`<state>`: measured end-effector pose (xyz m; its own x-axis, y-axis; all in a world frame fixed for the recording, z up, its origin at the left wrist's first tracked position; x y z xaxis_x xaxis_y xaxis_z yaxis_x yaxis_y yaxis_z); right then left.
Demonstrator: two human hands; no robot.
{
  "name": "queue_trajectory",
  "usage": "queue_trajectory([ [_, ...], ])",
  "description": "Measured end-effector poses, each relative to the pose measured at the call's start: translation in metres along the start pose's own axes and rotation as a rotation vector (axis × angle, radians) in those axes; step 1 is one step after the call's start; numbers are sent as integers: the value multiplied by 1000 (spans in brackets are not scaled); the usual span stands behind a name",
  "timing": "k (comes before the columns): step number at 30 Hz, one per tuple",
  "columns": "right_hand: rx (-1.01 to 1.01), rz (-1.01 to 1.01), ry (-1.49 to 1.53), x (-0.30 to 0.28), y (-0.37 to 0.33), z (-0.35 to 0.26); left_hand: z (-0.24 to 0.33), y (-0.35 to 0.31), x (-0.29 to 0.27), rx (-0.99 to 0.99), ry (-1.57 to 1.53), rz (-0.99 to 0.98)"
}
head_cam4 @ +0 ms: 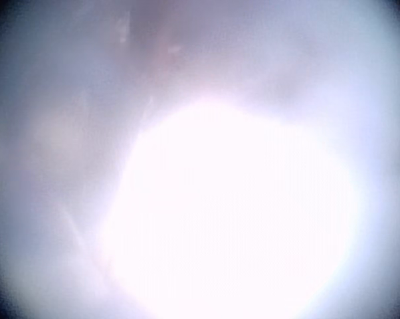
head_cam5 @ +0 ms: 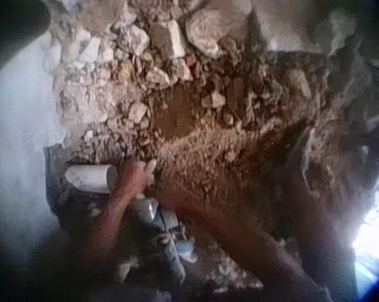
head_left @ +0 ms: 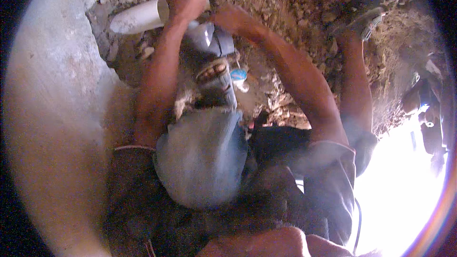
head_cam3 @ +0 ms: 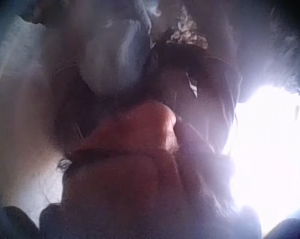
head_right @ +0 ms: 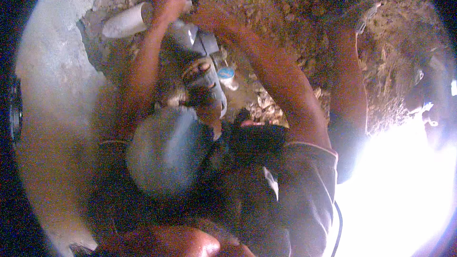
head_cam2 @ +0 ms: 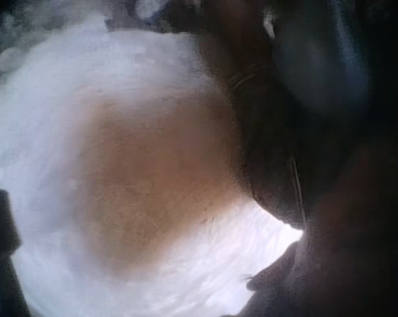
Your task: The person connects PVC pipes and a plastic elbow fitting by hand while crouching on a dirt surface, applying pressure to ensure a secure fit between the components.
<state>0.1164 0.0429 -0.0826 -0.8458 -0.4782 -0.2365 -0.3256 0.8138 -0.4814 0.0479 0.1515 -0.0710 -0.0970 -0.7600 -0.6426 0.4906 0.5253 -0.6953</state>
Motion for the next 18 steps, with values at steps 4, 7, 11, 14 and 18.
queue_trajectory([
  [4, 34, 4, 15, -9, -22, -18, -8, 1, 10, 15, 19, 0],
  [7, 346, 13, 361, 13, -4, 4, 11, -7, -1, 32, 22, -24],
  [11, 150, 19, 81, -4, -9, -26, -9, 1, 4, 69, 82, 68],
  [14, 117, -106, 11, -17, -14, -14, -3, -8, 6, 40, 24, -2],
  [18, 232, 18, 209, -7, -21, -9, 4, 3, -4, 53, 73, 36],
])
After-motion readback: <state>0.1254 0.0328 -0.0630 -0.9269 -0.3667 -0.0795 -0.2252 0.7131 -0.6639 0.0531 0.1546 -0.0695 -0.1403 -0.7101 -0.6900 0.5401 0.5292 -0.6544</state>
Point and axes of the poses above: each hand's wrist, its own y-axis towards the middle knuckle, its own x-axis out of the palm, z = x × y, the point moved 5 cm from there along y, towards the middle knuckle, and after that the axes turned 11 degrees about y, right-handed, at the moved point
